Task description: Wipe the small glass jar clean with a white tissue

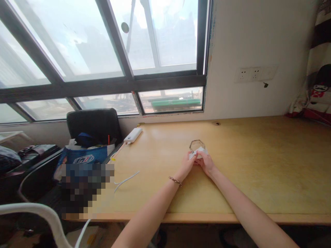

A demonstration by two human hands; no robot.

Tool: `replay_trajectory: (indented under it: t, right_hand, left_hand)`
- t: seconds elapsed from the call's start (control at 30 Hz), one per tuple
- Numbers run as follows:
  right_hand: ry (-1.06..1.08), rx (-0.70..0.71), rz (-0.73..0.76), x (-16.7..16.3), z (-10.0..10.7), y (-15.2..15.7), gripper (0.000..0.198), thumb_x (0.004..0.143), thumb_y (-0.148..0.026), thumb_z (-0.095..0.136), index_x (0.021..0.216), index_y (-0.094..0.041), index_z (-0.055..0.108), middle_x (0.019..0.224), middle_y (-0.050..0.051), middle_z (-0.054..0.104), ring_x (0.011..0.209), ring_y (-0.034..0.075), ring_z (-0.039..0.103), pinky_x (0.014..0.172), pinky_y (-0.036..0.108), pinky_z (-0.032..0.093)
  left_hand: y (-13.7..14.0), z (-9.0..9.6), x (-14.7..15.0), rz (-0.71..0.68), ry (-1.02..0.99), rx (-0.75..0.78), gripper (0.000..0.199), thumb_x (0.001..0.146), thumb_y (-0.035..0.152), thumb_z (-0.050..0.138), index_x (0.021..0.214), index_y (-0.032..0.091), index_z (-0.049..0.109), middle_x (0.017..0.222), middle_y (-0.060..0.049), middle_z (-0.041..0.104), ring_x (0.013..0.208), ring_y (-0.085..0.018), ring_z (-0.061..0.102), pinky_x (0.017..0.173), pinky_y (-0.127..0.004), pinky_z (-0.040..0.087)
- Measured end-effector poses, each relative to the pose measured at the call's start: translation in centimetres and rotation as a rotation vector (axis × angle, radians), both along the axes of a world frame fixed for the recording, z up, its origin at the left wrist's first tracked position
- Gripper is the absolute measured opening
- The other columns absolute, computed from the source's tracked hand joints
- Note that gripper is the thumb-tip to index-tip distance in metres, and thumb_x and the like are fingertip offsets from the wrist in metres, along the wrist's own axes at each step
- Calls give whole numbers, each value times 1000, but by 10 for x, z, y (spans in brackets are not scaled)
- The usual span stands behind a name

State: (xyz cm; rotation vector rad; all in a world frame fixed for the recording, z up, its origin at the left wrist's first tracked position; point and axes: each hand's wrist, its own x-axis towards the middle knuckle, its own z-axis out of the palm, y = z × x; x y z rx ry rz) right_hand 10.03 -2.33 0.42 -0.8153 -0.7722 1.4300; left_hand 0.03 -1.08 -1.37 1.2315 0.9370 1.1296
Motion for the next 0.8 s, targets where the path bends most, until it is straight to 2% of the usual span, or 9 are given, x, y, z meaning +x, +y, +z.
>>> replay_trajectory:
  t: [0.2,0.3,0.4,0.6,0.7,0.8]
  right_hand:
    - [-212,67,-12,2,0,1,24,66,-30,56,86,-19,60,87,3,64,82,21,58,70,31,47]
    - [-323,169,8,-2,3,-1,31,65,-29,58,94,-19,58,93,3,63,89,21,56,78,32,44]
    - [-479,243,-44,-6,4,-2,37,62,-31,62,97,-19,57,93,3,62,91,21,54,82,34,41]
    - [-870,342,-234,-1,3,0,40,65,-40,60,97,-17,54,93,6,59,87,20,53,79,34,41]
    - [-980,340,-237,3,7,-3,37,67,-44,57,92,-16,54,85,6,60,77,19,55,70,30,43]
    - [-1041,312,-237,4,11,-7,38,66,-49,56,85,-16,55,75,4,61,66,17,55,59,25,42]
  left_hand:
    - [-9,14,0,-52,-230,7,35,70,34,58,98,15,49,102,-9,57,89,-19,56,74,-33,48]
    - [-8,17,-5,31,-228,36,38,68,31,60,100,15,48,102,-10,57,89,-20,56,72,-33,48]
    - [-1,15,-10,137,-152,91,41,63,25,62,101,15,49,96,-9,59,84,-19,57,68,-30,49]
    - [9,8,-14,253,27,157,40,58,15,62,95,12,48,85,-6,60,73,-14,57,65,-25,46]
    - [8,11,-18,296,245,203,36,58,17,63,91,13,49,79,-3,60,68,-13,56,60,-23,44]
    - [5,20,-24,319,511,325,17,64,21,59,78,14,53,69,-2,59,61,-12,53,54,-21,39]
